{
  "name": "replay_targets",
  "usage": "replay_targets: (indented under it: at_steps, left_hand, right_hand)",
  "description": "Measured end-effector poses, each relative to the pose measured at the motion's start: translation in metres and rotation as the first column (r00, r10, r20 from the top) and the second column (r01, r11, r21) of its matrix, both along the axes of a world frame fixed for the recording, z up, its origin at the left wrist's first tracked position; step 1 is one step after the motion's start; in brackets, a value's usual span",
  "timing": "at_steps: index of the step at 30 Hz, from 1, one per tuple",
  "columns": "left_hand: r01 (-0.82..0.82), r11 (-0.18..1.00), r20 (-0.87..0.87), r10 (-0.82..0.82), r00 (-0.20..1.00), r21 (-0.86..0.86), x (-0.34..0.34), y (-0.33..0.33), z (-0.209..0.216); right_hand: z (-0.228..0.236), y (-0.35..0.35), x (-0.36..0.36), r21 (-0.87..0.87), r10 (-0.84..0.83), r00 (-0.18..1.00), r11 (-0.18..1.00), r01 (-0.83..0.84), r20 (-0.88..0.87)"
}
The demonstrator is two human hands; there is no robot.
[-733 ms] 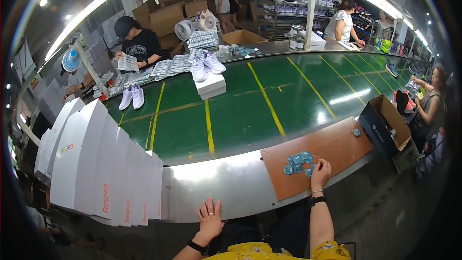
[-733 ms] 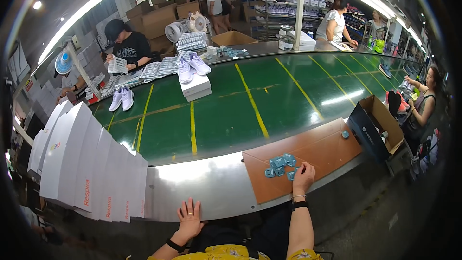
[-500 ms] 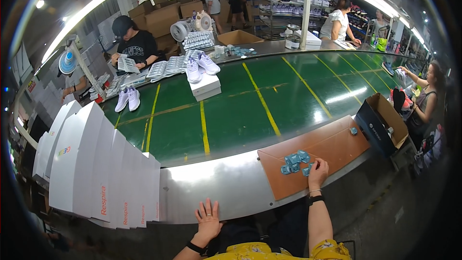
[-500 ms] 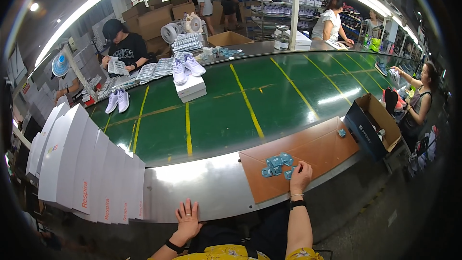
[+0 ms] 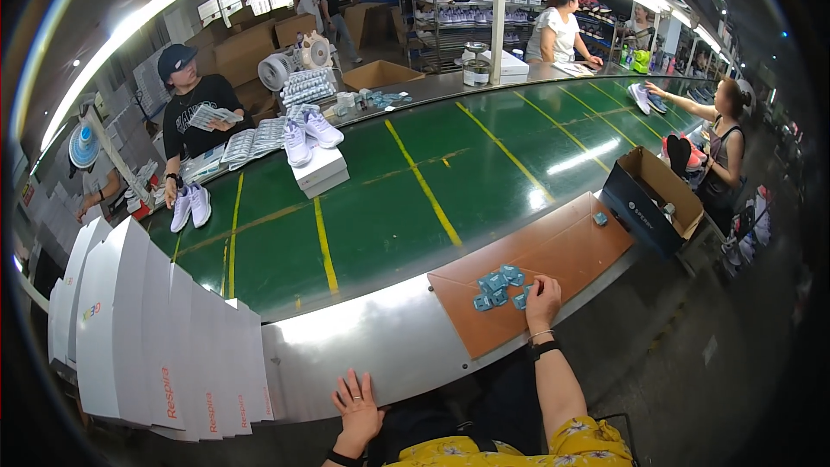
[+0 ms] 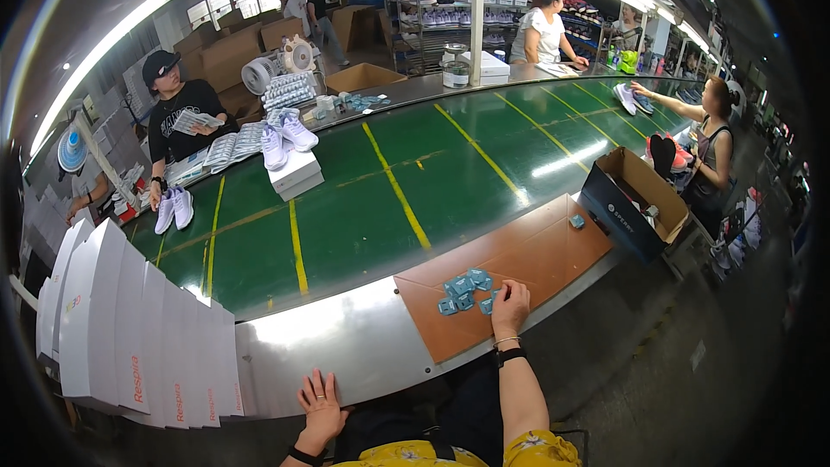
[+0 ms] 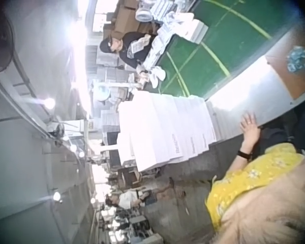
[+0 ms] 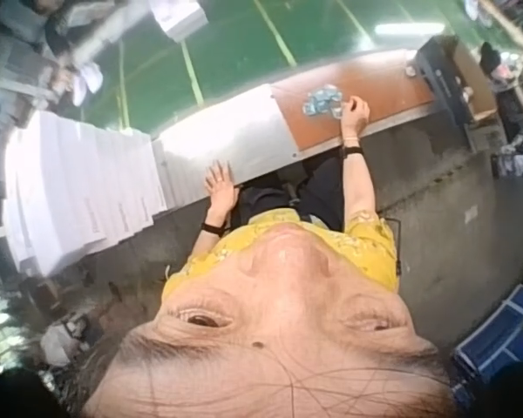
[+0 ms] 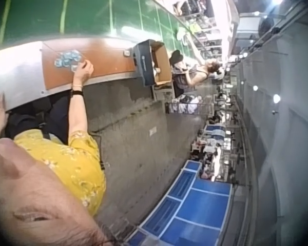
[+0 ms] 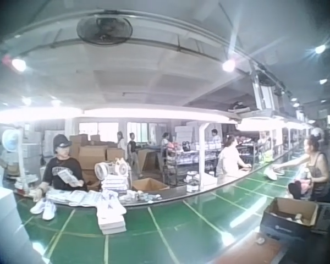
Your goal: Moving a chair and then sorting and counting blue adhesive labels on a work surface.
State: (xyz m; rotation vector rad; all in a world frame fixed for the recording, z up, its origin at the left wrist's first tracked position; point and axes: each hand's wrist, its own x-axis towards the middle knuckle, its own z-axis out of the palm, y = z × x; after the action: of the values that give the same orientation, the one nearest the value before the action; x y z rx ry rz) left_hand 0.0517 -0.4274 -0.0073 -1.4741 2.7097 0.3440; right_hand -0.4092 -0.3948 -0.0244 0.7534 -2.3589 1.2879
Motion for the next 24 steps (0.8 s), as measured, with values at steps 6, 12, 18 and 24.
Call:
replay_targets:
  at_steps: [6,12,18,24]
  left_hand:
    - [-0.005,1.0,0.018,0.005,1.0,0.015,-0.003,0.001,0.001]
    - [0.003,1.0,0.023,-0.004,1.0,0.011,-0.005,0.002,0.002]
    - [-0.001,1.0,0.019,0.0,1.0,0.008,-0.008,0.005,0.003]
    - [0.011,1.0,0.014,-0.011,1.0,0.002,-0.013,0.006,0.004]
  right_hand:
    - [0.001,0.001,-0.002,-0.003,-0.01,1.0,1.0,0.01,-0.019]
    - [0.0,0.002,-0.006,0.002,-0.007,1.0,1.0,0.007,-0.018]
    - [0.0,0.003,-0.01,0.01,0.007,1.0,1.0,-0.008,0.017]
    - [0.001,0.005,-0.014,0.003,-0.003,1.0,1.0,0.003,-0.015]
